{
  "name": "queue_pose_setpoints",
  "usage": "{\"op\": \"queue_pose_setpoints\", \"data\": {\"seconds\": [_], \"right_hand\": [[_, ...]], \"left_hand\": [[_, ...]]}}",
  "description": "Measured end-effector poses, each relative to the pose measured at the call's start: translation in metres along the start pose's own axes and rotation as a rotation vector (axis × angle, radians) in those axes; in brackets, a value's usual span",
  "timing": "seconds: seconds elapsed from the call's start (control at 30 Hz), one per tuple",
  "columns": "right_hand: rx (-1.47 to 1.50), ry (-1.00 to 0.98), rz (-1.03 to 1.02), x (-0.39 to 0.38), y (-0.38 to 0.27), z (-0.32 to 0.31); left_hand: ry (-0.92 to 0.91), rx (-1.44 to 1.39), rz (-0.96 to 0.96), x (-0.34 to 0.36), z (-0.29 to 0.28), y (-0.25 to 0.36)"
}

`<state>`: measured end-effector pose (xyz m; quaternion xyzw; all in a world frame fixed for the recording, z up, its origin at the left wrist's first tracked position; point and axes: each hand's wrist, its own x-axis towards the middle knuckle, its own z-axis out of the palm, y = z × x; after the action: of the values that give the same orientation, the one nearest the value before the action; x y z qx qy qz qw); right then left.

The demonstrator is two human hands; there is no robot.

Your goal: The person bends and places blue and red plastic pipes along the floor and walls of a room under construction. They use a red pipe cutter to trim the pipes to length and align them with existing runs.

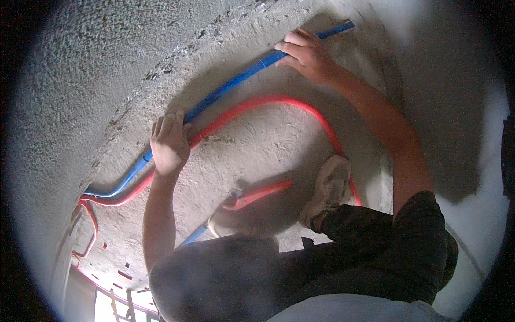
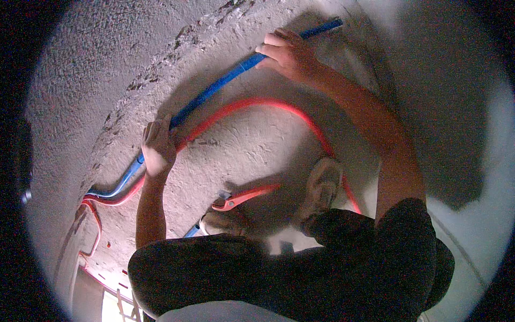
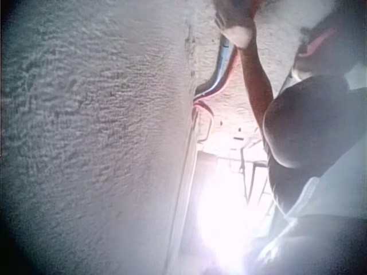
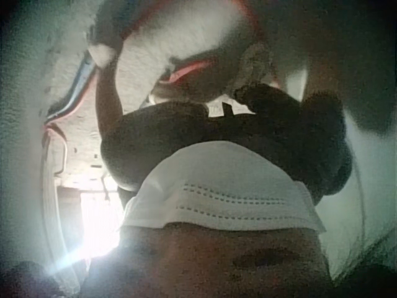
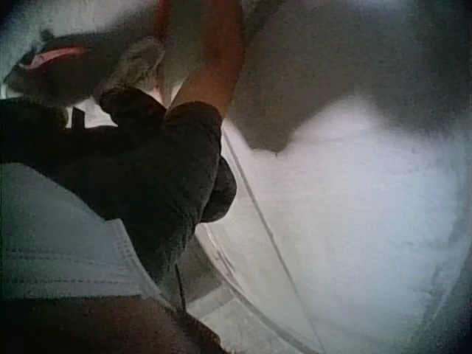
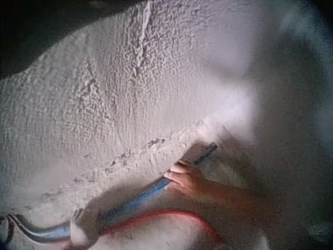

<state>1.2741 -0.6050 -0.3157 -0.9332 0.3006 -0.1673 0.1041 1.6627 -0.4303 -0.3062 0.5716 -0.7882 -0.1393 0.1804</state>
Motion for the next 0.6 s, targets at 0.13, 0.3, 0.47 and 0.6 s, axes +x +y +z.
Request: {"op": "queue_pose_setpoints", "data": {"seconds": [0.13,0.3,0.47,0.6], "right_hand": [[0.051,0.009,-0.008,-0.007,-0.015,0.013],[0.049,0.026,-0.016,-0.008,-0.014,0.017],[0.035,0.1,0.037,-0.014,-0.02,0.023],[0.02,0.143,0.051,-0.014,-0.023,0.026]], "left_hand": [[0.006,-0.023,0.072,-0.006,0.005,-0.009],[0.014,-0.056,0.065,-0.002,0.004,-0.005],[0.043,-0.032,0.008,-0.006,0.006,-0.003],[0.033,0.032,-0.04,-0.003,0.003,0.002]]}}
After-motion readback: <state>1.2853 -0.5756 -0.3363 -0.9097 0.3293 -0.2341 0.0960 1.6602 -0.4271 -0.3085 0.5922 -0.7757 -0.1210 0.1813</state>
